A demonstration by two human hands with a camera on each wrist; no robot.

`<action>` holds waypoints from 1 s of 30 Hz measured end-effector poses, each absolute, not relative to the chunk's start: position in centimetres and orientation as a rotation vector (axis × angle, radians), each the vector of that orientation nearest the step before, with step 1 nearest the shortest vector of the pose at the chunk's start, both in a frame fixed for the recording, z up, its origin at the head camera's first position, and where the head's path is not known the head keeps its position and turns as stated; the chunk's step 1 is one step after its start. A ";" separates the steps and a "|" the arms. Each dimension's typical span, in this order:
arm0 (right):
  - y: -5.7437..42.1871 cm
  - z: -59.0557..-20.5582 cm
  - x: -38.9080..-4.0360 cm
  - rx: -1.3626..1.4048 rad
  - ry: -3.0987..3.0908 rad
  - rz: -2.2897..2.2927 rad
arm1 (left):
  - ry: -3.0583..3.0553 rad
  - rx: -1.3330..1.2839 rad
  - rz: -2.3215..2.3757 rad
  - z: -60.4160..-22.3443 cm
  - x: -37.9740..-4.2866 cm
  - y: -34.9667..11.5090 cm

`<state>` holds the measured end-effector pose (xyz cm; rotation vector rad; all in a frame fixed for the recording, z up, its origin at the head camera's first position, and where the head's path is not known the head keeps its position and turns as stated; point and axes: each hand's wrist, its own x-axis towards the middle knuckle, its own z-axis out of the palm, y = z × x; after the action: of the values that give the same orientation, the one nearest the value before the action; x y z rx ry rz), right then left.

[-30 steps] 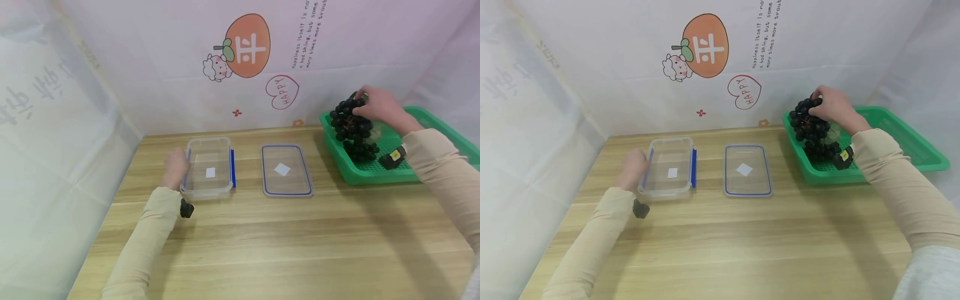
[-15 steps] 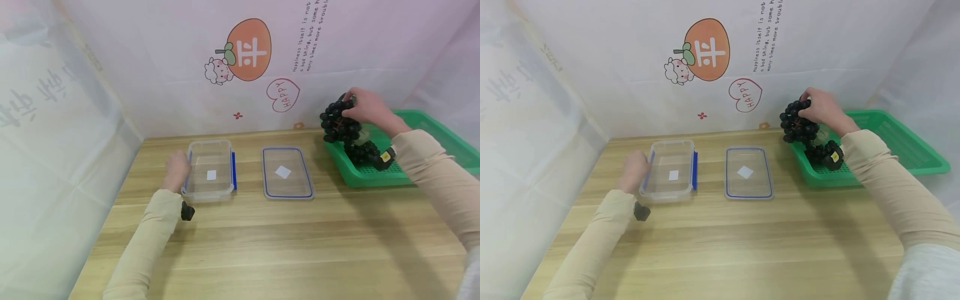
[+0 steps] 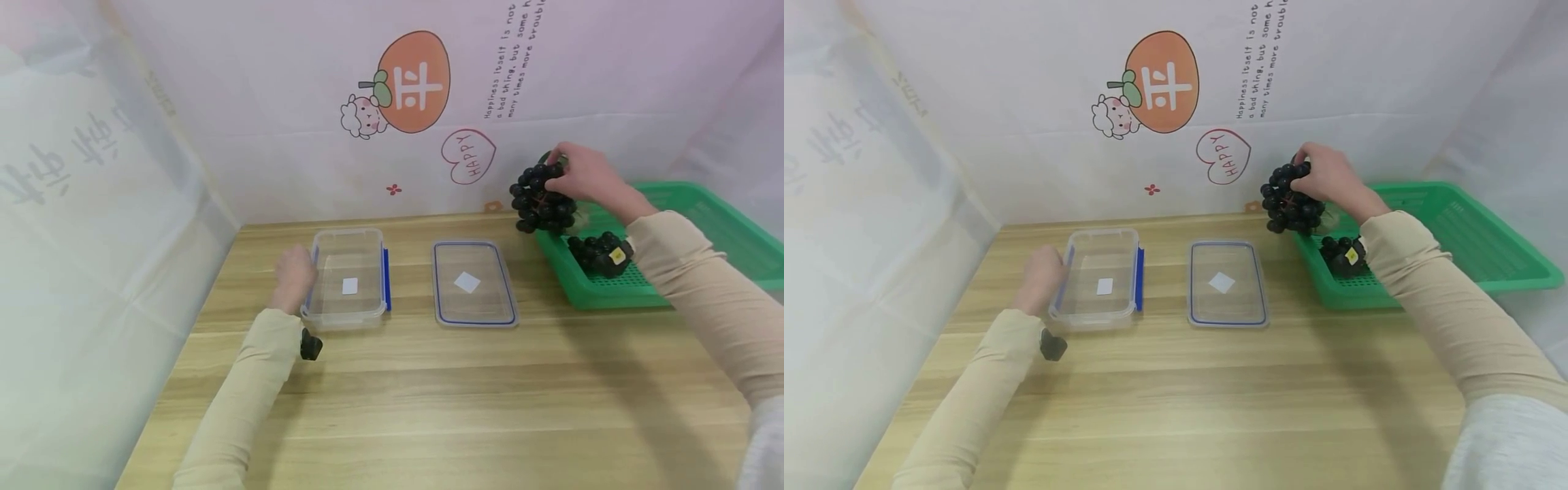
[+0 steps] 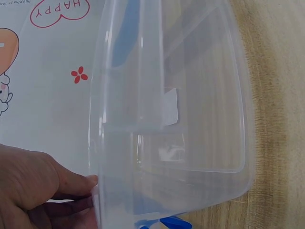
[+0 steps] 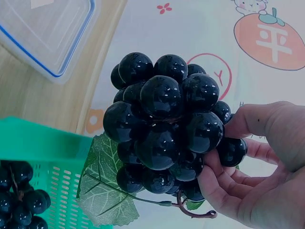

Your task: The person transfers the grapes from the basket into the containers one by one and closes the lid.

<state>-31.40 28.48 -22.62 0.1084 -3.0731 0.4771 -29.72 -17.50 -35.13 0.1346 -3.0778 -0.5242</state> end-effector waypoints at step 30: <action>23.3 -23.5 -32.8 0.296 -3.034 0.510 | -3.117 0.196 -0.473 -35.2 -29.8 -17.4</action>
<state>-32.79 23.33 -23.54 0.2960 -3.0338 0.5104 -29.82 -17.40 -35.15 0.1963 -3.1172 -0.4733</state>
